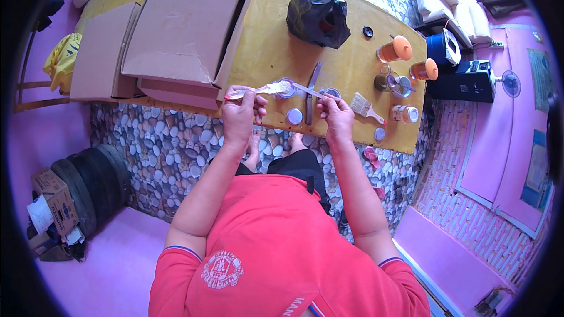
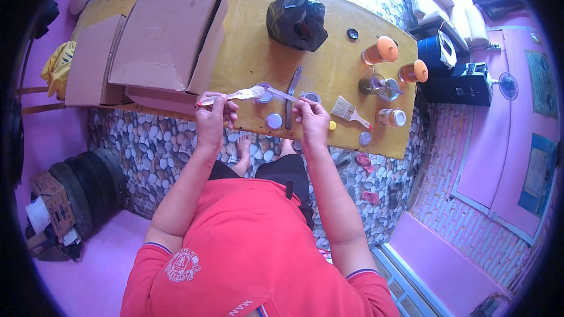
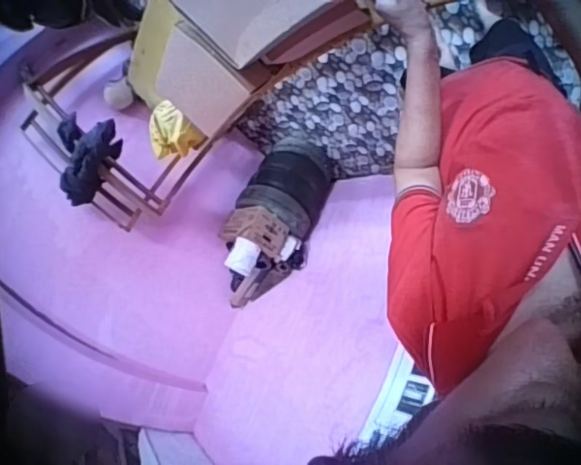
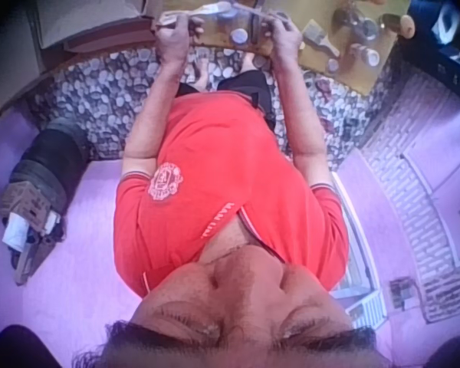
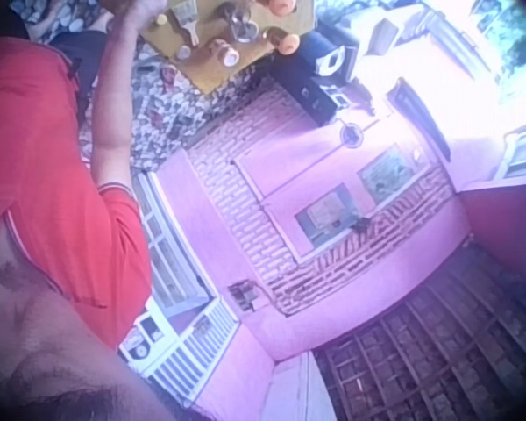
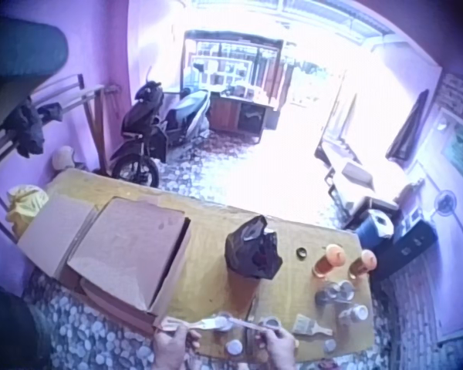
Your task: The person handles paint containers on a yellow table, mixes a purple substance in a cup with a wooden stick, and then uses a cloth and a brush to work on the frame of a white door.
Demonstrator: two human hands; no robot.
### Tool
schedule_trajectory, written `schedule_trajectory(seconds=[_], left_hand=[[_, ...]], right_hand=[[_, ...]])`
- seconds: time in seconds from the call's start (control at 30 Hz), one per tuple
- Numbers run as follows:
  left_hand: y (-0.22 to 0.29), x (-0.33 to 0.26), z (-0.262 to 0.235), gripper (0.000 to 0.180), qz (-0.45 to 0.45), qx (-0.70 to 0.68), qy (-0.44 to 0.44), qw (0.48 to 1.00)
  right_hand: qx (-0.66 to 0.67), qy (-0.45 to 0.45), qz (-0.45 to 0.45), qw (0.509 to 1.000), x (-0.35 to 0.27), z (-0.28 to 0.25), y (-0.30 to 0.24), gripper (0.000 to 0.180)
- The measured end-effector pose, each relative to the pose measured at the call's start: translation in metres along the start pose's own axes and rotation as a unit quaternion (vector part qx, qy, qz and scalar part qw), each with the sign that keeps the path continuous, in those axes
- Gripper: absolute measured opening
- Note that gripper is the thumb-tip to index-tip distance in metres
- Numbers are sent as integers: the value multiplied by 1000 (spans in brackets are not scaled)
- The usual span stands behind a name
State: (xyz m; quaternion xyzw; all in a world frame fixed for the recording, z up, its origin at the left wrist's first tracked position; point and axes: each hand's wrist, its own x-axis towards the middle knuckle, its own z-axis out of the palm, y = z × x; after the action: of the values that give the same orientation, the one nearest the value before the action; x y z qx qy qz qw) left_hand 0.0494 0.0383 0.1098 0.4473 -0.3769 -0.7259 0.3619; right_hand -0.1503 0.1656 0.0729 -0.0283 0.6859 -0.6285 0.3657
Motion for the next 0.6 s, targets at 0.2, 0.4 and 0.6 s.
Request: schedule_trajectory(seconds=[0.2, 0.4, 0.6], left_hand=[[0, 0, 0, 9, -8, -6, -1, 1000], [-2, 1, 2, 9, -15, -9, -7, 1000], [-4, 4, 3, 8, -12, -5, -16, 1000]], right_hand=[[91, 38, 64, 993, -4, -27, -17, 19], [2, 89, -28, 996, 1, -82, -23, 20], [-210, 128, -132, 960, -3, -80, -24, 16]])
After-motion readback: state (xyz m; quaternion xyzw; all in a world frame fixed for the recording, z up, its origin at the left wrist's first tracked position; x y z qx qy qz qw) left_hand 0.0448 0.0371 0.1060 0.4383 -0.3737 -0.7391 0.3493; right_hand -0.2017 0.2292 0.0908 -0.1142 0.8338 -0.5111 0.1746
